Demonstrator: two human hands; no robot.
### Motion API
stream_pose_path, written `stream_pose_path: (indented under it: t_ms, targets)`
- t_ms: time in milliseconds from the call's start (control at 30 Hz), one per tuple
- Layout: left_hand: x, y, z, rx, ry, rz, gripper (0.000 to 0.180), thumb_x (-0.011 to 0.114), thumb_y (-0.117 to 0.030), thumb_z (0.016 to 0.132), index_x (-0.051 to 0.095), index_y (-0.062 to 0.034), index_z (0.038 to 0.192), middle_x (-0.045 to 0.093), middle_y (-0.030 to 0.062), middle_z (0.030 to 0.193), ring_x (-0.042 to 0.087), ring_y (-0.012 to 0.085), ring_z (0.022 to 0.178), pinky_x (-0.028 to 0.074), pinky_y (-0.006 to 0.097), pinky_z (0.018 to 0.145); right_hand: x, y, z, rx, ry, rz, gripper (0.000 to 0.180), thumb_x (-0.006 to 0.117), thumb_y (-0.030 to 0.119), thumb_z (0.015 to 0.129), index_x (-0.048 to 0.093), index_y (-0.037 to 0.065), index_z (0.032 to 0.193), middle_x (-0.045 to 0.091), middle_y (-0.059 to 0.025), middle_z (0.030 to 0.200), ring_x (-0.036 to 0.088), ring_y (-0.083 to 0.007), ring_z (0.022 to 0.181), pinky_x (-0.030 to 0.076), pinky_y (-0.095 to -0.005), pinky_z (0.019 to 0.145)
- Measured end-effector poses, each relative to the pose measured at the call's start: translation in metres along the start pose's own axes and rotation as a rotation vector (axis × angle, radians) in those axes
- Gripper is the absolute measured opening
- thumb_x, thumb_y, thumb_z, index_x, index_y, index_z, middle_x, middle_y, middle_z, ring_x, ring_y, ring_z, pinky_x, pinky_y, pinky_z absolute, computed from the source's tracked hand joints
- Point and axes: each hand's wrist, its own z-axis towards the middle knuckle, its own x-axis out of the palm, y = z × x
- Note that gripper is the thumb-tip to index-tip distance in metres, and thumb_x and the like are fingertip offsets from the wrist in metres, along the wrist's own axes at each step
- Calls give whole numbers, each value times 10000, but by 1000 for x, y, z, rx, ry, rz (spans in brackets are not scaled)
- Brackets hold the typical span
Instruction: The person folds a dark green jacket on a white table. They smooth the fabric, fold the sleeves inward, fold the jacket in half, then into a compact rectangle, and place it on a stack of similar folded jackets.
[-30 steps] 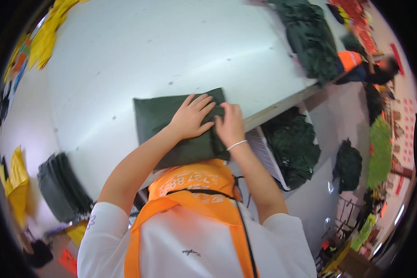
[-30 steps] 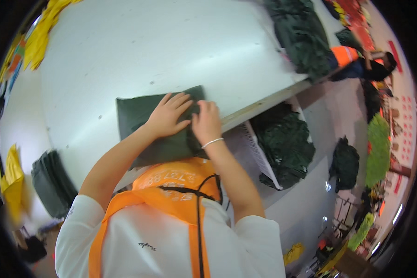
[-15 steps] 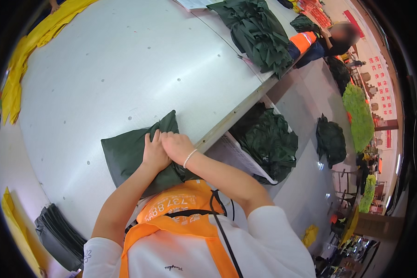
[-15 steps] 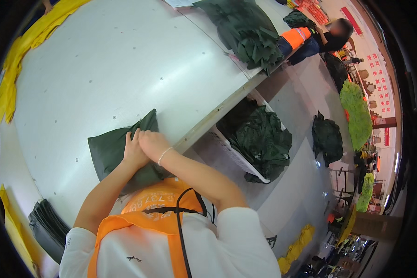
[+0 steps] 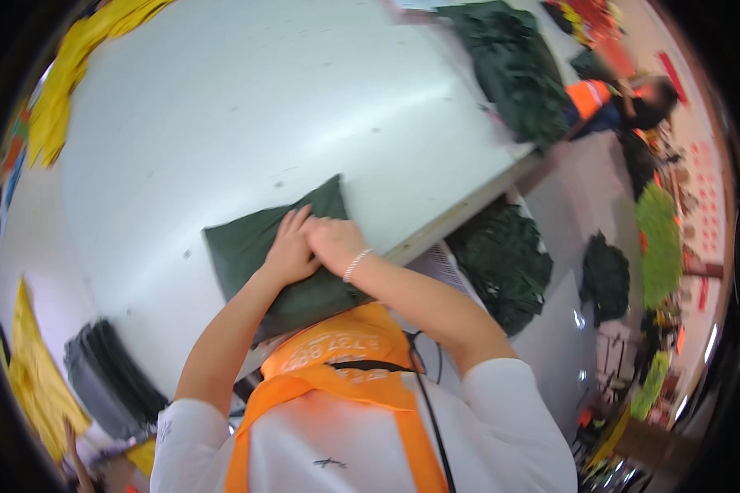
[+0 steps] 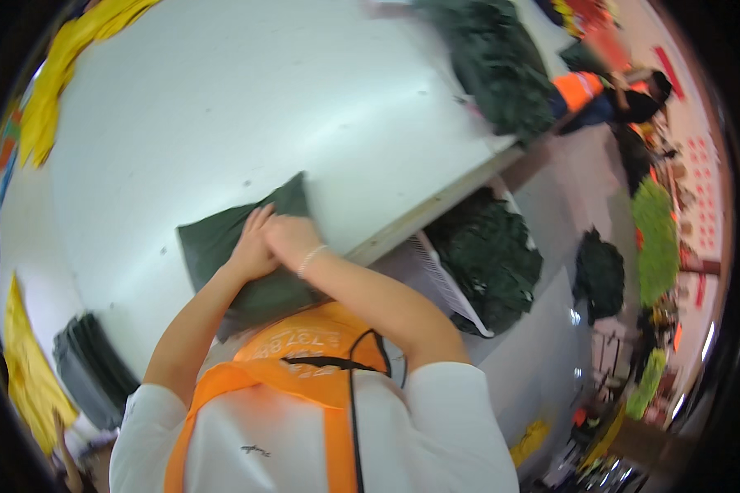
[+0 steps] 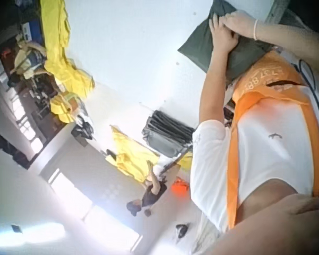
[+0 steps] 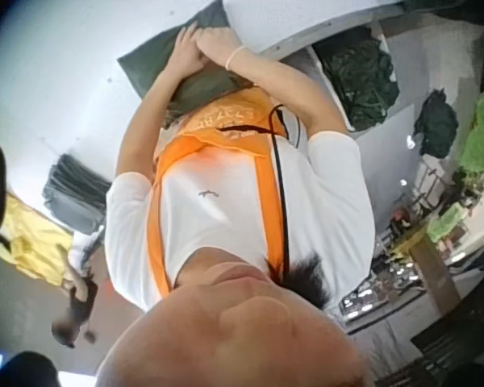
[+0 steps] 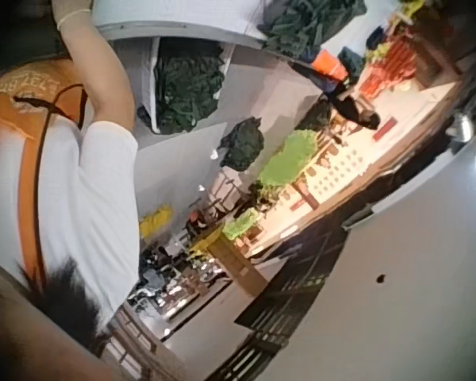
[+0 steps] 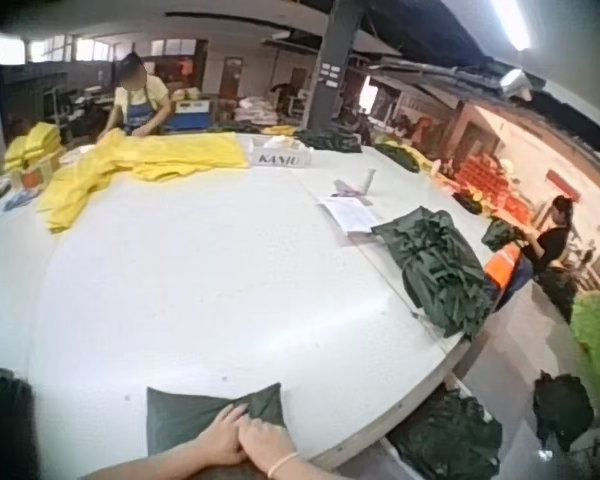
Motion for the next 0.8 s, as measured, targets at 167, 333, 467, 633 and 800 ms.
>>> stream_pose_path:
  t_ms: [167, 333, 467, 633, 800]
  targets:
    - [-23, 25, -16, -102, -210, -5, 535, 632, -263, 795, 499, -49, 1267, 466, 153, 1335, 392, 328, 1278, 242, 481, 1092, 7, -5, -4, 187, 89, -42, 60, 515, 101, 808, 538, 61, 770, 620, -115, 726, 633, -292, 622, 510, -395, 528]
    - [0, 13, -7, -257, -90, 462, 529, 510, -260, 867, 428, 15, 1312, 395, 173, 1392, 335, 309, 1313, 246, 451, 1085, 13, 11, 22, 80, 38, -9, 73, 504, 100, 815, 532, 58, 761, 613, -108, 701, 628, -289, 619, 499, -388, 525]
    - [-2, 15, -5, -274, 7, 411, 509, 489, -238, 867, 433, 18, 1304, 348, 181, 1421, 308, 314, 1325, 243, 444, 1086, 24, 8, 23, 138, 218, -11, 20, 529, 63, 777, 548, 66, 774, 630, -97, 756, 646, -264, 733, 526, -387, 644]
    - [0, 14, -3, -266, -177, 318, 535, 507, -243, 850, 422, 9, 1313, 389, 176, 1389, 355, 315, 1287, 271, 446, 1064, 28, -17, 28, -109, -107, 90, 124, 513, 58, 799, 616, -11, 809, 589, -194, 1006, 586, -329, 881, 489, -415, 790]
    - [1, 14, 1, -294, -190, 328, 646, 564, -279, 836, 352, 43, 1354, 403, 189, 1368, 366, 322, 1276, 276, 449, 1060, 44, -38, 56, 107, 118, 284, 175, 464, 51, 876, 579, 11, 1001, 613, -195, 915, 619, -343, 754, 516, -412, 669]
